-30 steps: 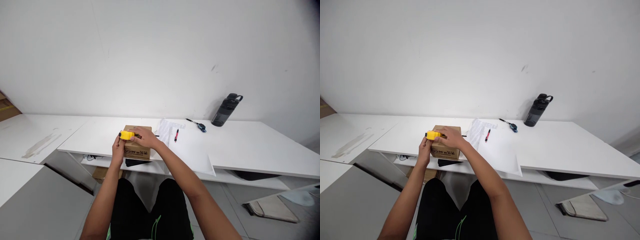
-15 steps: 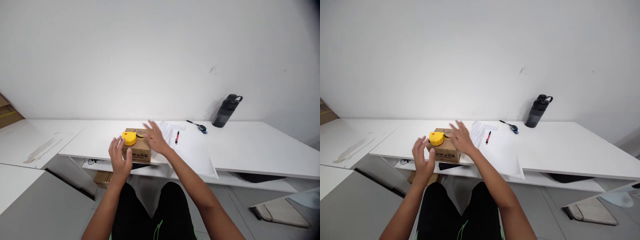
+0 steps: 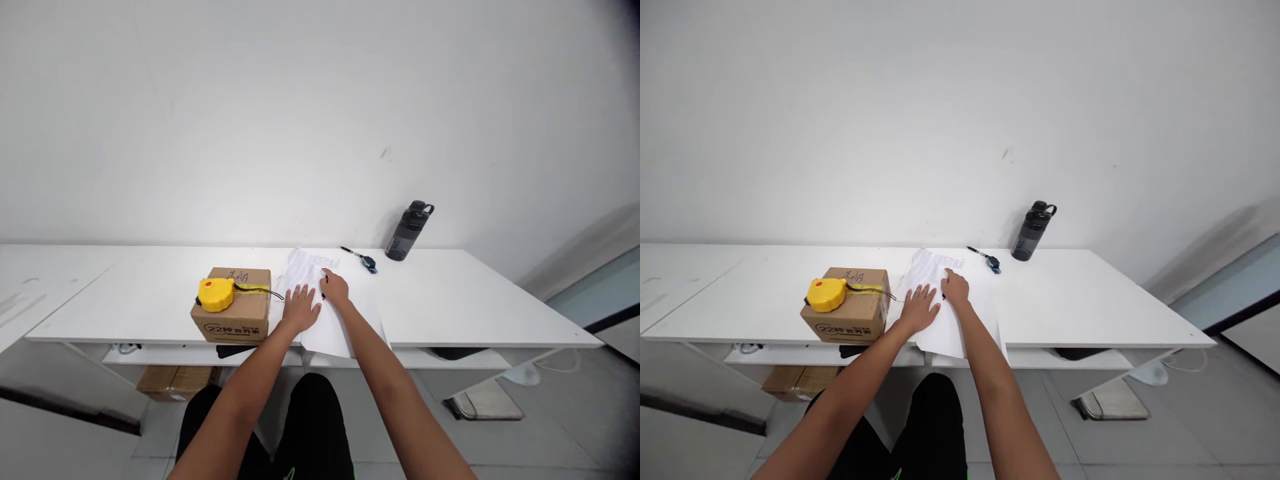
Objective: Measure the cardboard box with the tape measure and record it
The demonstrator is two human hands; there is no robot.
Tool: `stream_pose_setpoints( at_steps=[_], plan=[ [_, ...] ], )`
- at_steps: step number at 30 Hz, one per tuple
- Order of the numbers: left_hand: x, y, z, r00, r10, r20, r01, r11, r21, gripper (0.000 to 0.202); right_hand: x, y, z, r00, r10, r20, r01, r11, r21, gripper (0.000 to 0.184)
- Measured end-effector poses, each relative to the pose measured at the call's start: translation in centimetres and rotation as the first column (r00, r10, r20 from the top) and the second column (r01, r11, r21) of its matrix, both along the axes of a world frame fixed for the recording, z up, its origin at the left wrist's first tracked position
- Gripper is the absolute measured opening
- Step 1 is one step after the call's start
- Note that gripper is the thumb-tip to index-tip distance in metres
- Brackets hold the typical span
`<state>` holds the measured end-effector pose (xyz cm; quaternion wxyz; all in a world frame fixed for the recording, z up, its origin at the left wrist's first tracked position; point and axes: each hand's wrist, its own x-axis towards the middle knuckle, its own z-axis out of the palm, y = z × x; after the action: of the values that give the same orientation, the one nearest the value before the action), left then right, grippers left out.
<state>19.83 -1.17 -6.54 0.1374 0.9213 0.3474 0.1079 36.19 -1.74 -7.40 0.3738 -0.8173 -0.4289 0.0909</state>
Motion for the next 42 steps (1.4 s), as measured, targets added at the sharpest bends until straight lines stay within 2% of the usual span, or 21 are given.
stream_pose_setpoints(
  at_steps=[4,6,9,11,14,16,21,42],
  plan=[
    [0.4,0.9,-1.4,0.997,-0.014,-0.073,0.015,1.0,0.026,0.061,1.4,-0.5,-1.2,0.992,0.035,-0.121,-0.019,0.991,0.133,0.043],
    [0.3,0.8,-1.7,0.997,-0.005,-0.076,0.008,0.999,0.041,0.061,1.6,-0.6,-1.5,0.975,0.102,-0.197,-0.056,0.972,0.226,0.042],
    [0.3,0.8,-1.9,0.997,0.008,-0.072,-0.005,0.999,0.051,0.061,0.9,-0.7,-1.6,0.941,0.22,-0.258,-0.112,0.919,0.378,0.037],
    [0.4,0.9,-1.9,0.998,0.002,-0.07,0.001,0.998,0.055,0.062,0.0,-0.7,-1.3,0.933,0.224,-0.283,-0.082,0.896,0.437,0.042],
    [0.4,1.0,-1.8,0.997,-0.019,-0.072,0.024,0.998,0.06,0.061,-0.8,-0.4,-0.7,0.905,0.219,-0.365,-0.049,0.905,0.422,0.05],
    [0.4,1.0,-1.7,0.997,-0.026,-0.076,0.031,0.998,0.056,0.061,-1.0,-0.2,-0.4,0.885,0.228,-0.406,-0.062,0.922,0.383,0.049],
    [0.4,1.0,-1.4,0.996,-0.024,-0.088,0.027,0.999,0.035,0.062,-0.8,0.1,-0.3,0.922,0.166,-0.351,-0.032,0.933,0.357,0.045],
    [0.3,0.9,-1.2,0.998,-0.021,-0.055,0.021,1.0,0.003,0.061,-0.9,-0.1,-0.3,0.915,0.225,-0.334,-0.116,0.941,0.318,0.035]
  ],
)
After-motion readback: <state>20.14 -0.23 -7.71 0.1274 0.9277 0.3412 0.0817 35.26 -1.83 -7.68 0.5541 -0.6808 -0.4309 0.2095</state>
